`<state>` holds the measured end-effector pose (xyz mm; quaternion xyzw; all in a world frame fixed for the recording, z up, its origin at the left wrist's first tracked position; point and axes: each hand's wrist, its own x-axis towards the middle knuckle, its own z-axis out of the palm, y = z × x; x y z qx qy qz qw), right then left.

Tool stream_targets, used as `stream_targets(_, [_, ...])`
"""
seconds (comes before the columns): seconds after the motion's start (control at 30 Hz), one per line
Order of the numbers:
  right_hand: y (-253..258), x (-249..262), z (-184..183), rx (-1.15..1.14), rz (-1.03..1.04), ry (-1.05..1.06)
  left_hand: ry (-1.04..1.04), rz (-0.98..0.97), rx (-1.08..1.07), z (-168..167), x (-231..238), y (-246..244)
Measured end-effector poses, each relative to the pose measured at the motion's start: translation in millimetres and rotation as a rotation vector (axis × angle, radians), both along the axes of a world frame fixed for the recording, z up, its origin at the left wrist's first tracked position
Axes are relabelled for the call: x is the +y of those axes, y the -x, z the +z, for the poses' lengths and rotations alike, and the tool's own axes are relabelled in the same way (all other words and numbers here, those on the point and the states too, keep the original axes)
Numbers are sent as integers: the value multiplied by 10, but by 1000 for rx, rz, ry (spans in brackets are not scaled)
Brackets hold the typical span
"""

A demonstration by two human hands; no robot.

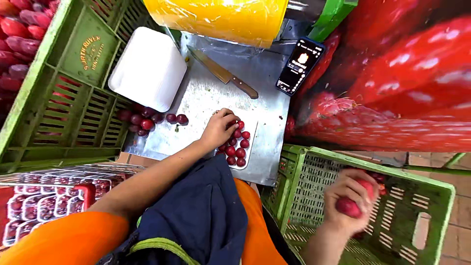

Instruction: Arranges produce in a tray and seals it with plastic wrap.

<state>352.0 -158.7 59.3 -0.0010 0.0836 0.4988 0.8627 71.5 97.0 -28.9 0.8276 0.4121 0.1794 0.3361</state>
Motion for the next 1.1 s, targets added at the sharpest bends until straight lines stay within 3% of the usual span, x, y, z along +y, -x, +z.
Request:
stream_targets(0.13, [499, 1040, -60, -134, 325, 88, -6, 8, -41, -59, -22, 14])
stream_targets(0.33, [847, 2164, -816, -620, 455, 359, 15, 25, -34, -81, -32, 41])
stream_targets(0.4, [908, 2272, -925, -825, 475, 407, 16, 20, -34, -85, -38, 59])
stream_targets(0.5, [933, 2322, -1017, -1121, 338, 404, 36, 25, -48, -96, -41, 68])
stream_targets(0.6, [928, 2393, -1069, -1260, 218, 381, 63, 35, -59, -78, -50, 61])
stream_targets(0.9, [844, 2550, -1003, -1268, 283, 429, 65, 17, -26, 8, -25, 30])
stream_targets(1.1, [831, 2541, -1005, -1183, 308, 450, -108, -160, 61, 110, -110, -85])
